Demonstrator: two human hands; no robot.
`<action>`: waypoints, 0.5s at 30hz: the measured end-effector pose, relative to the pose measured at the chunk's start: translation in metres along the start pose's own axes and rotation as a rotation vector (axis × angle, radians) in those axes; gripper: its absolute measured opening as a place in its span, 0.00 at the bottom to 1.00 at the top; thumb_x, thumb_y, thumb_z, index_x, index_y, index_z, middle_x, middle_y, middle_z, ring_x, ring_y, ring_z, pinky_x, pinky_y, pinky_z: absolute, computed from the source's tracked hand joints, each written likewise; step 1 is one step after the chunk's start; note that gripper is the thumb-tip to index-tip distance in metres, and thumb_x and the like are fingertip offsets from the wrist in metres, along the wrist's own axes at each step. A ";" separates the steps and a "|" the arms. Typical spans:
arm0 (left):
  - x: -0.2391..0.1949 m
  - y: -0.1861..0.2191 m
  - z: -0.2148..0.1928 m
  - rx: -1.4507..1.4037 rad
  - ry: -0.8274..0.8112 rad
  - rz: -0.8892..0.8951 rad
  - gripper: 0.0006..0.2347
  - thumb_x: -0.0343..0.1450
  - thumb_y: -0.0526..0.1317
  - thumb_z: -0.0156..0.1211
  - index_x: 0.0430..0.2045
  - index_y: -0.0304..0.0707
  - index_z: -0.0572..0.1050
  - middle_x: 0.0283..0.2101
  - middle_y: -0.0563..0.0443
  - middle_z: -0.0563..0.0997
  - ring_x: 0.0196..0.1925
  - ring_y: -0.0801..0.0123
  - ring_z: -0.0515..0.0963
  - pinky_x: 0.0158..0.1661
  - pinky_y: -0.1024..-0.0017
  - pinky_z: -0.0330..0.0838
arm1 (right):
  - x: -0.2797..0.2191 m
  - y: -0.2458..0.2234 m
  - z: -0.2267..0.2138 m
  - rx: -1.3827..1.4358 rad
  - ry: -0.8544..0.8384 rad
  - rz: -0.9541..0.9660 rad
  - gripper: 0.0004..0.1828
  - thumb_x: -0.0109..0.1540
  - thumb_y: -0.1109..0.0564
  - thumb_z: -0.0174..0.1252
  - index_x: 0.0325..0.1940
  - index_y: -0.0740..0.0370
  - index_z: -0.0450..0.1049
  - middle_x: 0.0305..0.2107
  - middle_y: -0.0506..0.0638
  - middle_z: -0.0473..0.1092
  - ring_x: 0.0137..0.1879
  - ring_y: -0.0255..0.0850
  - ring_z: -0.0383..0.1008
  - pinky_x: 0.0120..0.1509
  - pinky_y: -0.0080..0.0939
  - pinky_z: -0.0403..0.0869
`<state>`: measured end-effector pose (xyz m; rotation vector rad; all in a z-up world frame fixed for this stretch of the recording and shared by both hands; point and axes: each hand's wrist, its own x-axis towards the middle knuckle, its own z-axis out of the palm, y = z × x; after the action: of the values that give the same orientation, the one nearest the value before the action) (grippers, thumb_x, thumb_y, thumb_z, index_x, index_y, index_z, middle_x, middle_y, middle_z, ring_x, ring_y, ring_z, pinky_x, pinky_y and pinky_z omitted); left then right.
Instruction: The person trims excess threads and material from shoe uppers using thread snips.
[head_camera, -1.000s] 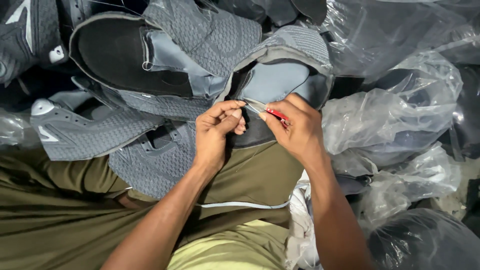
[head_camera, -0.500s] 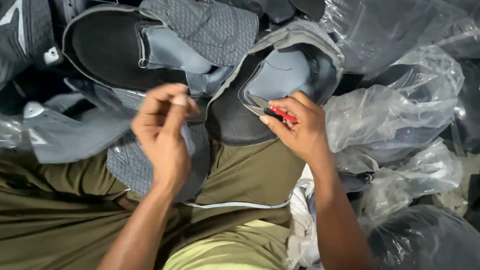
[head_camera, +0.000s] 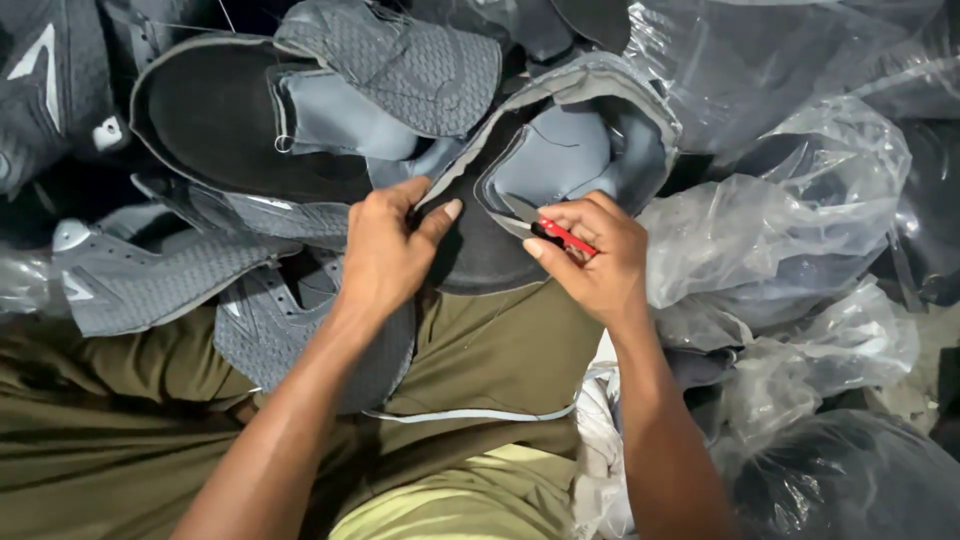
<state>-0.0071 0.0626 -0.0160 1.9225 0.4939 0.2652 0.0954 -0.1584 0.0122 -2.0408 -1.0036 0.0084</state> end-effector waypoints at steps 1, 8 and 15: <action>-0.005 0.008 -0.004 -0.001 -0.001 0.005 0.11 0.71 0.41 0.67 0.38 0.30 0.79 0.28 0.36 0.80 0.26 0.58 0.79 0.34 0.63 0.73 | -0.006 0.005 -0.005 -0.003 0.004 -0.001 0.15 0.59 0.60 0.72 0.47 0.66 0.78 0.35 0.49 0.72 0.38 0.34 0.77 0.41 0.34 0.75; -0.070 0.090 -0.010 0.322 0.239 0.641 0.17 0.66 0.31 0.58 0.50 0.27 0.77 0.33 0.44 0.70 0.35 0.55 0.73 0.36 0.59 0.68 | -0.074 0.049 -0.089 1.576 0.115 0.207 0.20 0.57 0.69 0.51 0.53 0.68 0.73 0.35 0.45 0.69 0.32 0.36 0.59 0.34 0.34 0.61; -0.088 0.062 0.046 0.737 0.064 0.814 0.21 0.67 0.38 0.55 0.52 0.22 0.75 0.36 0.45 0.72 0.37 0.58 0.73 0.36 0.64 0.68 | -0.054 -0.018 -0.129 1.036 0.256 0.075 0.25 0.67 0.44 0.62 0.53 0.70 0.73 0.29 0.50 0.69 0.24 0.32 0.62 0.33 0.34 0.62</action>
<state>-0.0537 -0.0360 0.0269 2.7796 -0.2331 0.7431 0.0912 -0.2755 0.0901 -1.0844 -0.5604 0.2488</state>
